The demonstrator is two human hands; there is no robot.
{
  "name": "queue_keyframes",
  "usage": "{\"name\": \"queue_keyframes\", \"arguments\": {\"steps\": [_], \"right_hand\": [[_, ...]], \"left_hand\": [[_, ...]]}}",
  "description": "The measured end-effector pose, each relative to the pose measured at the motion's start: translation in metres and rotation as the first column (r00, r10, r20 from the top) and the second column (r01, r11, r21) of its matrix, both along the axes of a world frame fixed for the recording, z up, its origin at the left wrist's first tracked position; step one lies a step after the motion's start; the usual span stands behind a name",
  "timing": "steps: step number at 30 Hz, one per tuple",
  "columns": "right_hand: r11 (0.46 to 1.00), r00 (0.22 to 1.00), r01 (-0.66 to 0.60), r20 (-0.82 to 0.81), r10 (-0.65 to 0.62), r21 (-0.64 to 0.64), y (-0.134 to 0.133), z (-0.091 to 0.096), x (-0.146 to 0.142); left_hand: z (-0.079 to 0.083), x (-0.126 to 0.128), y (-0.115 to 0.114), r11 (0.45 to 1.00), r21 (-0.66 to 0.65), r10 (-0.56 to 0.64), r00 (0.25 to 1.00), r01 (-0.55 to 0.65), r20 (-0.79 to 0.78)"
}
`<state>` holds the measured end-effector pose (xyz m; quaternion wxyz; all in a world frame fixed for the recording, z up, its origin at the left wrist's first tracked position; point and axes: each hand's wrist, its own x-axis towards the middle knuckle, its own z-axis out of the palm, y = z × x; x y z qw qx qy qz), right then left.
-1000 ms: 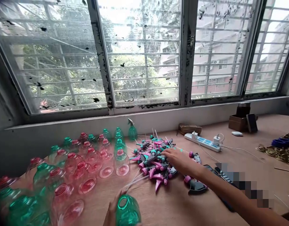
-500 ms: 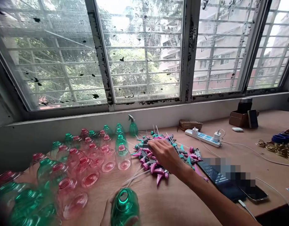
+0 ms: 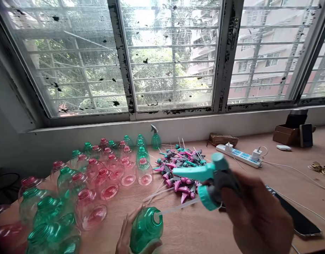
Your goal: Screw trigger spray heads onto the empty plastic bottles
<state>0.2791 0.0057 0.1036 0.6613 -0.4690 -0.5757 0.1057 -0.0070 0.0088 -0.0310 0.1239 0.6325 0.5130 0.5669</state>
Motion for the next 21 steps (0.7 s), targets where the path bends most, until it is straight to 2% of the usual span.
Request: {"name": "queue_keyframes", "arguments": {"steps": [1, 3, 5, 7, 9, 11, 13, 16, 17, 19, 21], "right_hand": [[0.999, 0.998, 0.008, 0.062, -0.01, 0.032, 0.0, 0.0, -0.004], [0.988, 0.967, -0.143, 0.221, 0.128, 0.057, 0.003, -0.003, -0.017], [0.955, 0.895, -0.297, 0.344, 0.284, -0.013, 0.006, -0.012, -0.03], [0.932, 0.861, -0.345, 0.356, 0.362, -0.111, 0.007, -0.027, -0.038], [0.903, 0.866, -0.385, 0.263, 0.425, -0.193, 0.004, -0.044, -0.042], [0.879, 0.896, -0.403, 0.085, 0.436, -0.255, -0.003, -0.06, -0.043], [0.888, 0.938, -0.347, -0.107, 0.33, -0.3, -0.008, -0.073, -0.043], [0.869, 0.929, -0.338, -0.275, 0.247, -0.362, -0.006, -0.091, -0.042], [0.85, 0.915, -0.363, -0.316, 0.249, -0.381, -0.002, -0.098, -0.041], [0.793, 0.873, -0.448, -0.393, 0.289, -0.411, 0.007, -0.111, -0.039], [0.758, 0.837, -0.505, -0.448, 0.313, -0.413, 0.015, -0.121, -0.037]], "left_hand": [[0.0, 0.0, 0.0, 1.0, 0.003, -0.001, 1.0, 0.001, -0.014], [0.0, -0.001, 0.001, 1.0, 0.007, -0.018, 0.999, 0.018, -0.049], [-0.002, -0.002, 0.001, 0.999, 0.013, -0.046, 0.995, 0.048, -0.086], [-0.004, -0.002, 0.0, 0.997, 0.013, -0.071, 0.991, 0.073, -0.112], [-0.007, 0.0, -0.001, 0.996, -0.005, -0.088, 0.992, 0.087, -0.095], [-0.008, 0.002, -0.002, 0.992, -0.026, -0.127, 0.992, 0.126, -0.012], [-0.007, 0.003, -0.003, 0.978, -0.055, -0.191, 0.973, 0.199, 0.131], [0.001, 0.0, -0.003, 0.936, -0.177, -0.243, 0.923, 0.304, 0.3], [0.005, -0.002, -0.002, 0.917, -0.237, -0.245, 0.921, 0.321, 0.303], [0.012, -0.005, -0.002, 0.887, -0.335, -0.266, 0.945, 0.317, 0.189], [0.017, -0.007, -0.002, 0.902, -0.332, -0.256, 0.961, 0.276, 0.102]]}}
